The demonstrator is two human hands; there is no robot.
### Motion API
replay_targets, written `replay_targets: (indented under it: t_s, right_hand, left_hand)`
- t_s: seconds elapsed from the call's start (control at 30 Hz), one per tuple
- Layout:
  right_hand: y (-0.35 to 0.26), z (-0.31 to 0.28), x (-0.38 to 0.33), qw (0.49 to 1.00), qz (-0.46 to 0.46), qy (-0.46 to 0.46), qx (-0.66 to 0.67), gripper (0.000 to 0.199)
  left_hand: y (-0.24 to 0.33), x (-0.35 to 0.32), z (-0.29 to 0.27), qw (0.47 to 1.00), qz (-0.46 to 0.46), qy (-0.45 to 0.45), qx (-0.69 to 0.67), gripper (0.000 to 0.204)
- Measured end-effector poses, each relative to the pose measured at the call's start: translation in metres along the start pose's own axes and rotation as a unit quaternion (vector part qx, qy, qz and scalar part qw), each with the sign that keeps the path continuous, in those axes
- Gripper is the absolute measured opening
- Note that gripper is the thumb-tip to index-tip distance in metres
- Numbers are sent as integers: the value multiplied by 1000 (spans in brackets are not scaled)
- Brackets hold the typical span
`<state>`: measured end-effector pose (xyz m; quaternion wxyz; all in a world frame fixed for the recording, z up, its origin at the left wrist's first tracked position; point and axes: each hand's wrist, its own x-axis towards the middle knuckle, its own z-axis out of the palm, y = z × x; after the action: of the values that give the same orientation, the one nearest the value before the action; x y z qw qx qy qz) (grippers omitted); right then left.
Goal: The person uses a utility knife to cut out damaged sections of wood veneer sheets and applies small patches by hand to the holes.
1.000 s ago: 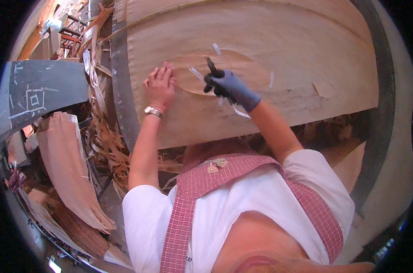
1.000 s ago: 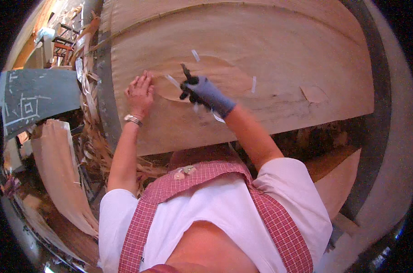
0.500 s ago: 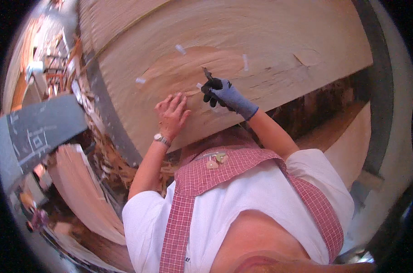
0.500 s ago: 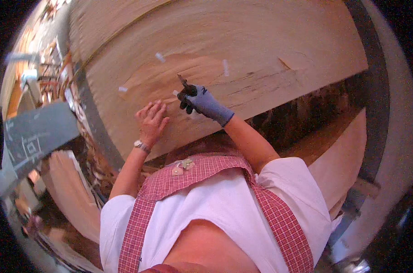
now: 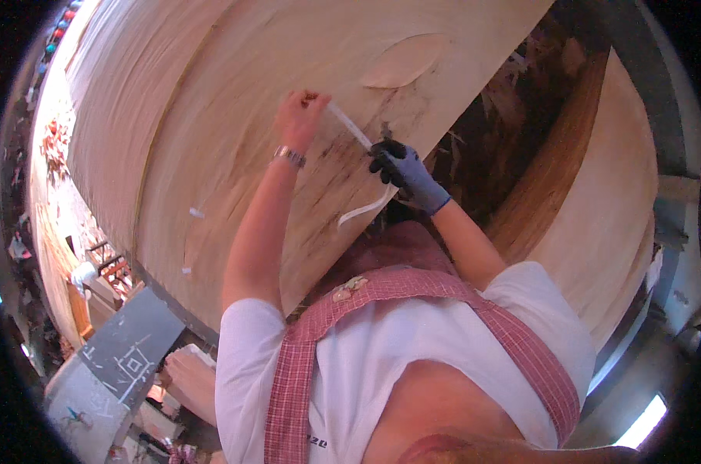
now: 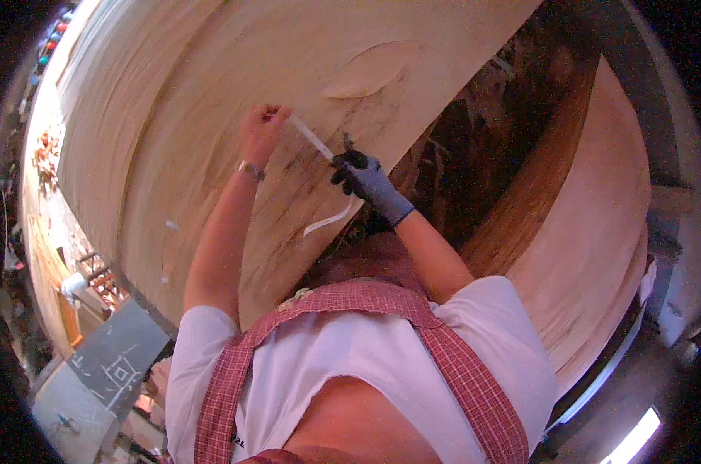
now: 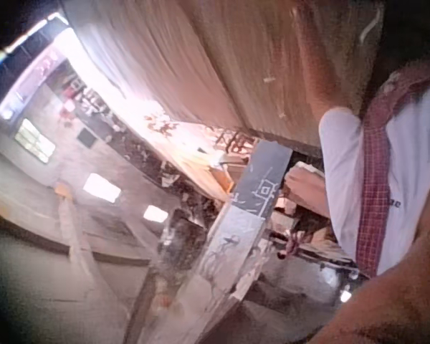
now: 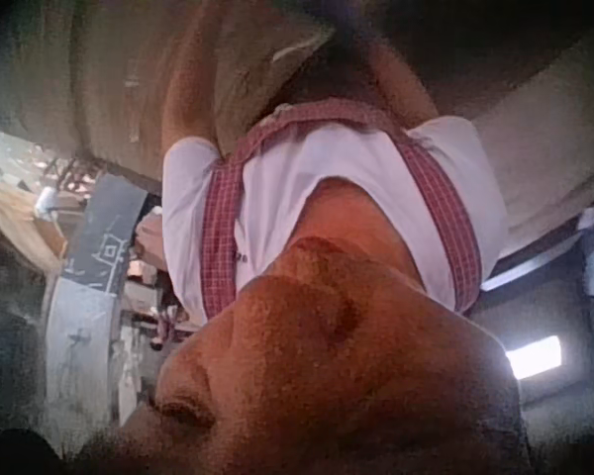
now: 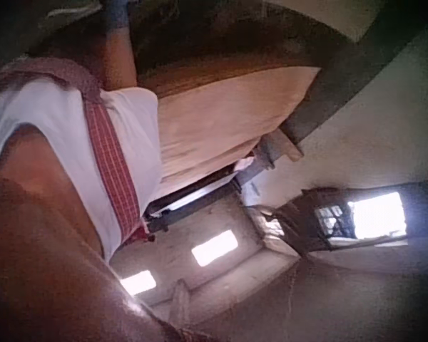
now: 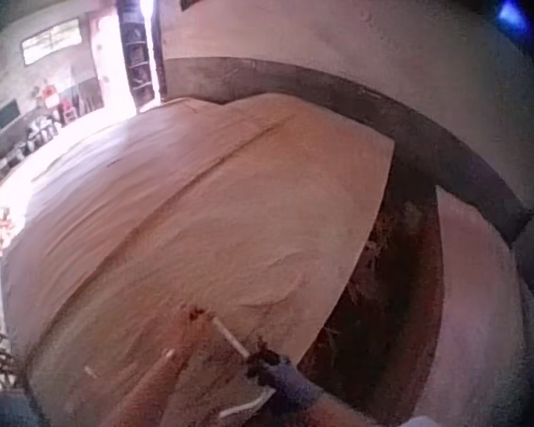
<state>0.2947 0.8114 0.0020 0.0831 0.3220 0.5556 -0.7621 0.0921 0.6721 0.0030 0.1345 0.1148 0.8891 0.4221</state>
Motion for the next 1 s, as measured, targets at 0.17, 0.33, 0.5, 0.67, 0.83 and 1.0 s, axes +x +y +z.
replay_targets:
  t_s: [0.17,0.33,0.5,0.67,0.83,1.0]
  right_hand:
    - [-4,-78,29,997,-18,64,48,29]
    - [-7,-93,45,998,39,37,34,24]
    - [-23,-112,46,920,-222,66,-317,25]
    - [-72,-170,70,885,-232,122,-385,26]
    - [-116,-225,128,990,-80,119,10,30]
    - [-55,-275,182,962,-149,142,-182,31]
  left_hand:
    - [58,54,79,991,39,19,130,36]
    - [21,39,92,955,168,101,220,47]
    - [54,-25,93,885,324,-45,332,59]
    - [59,-24,95,894,293,-70,331,59]
    - [100,12,128,895,269,-38,355,53]
    - [166,73,216,841,451,-33,297,50]
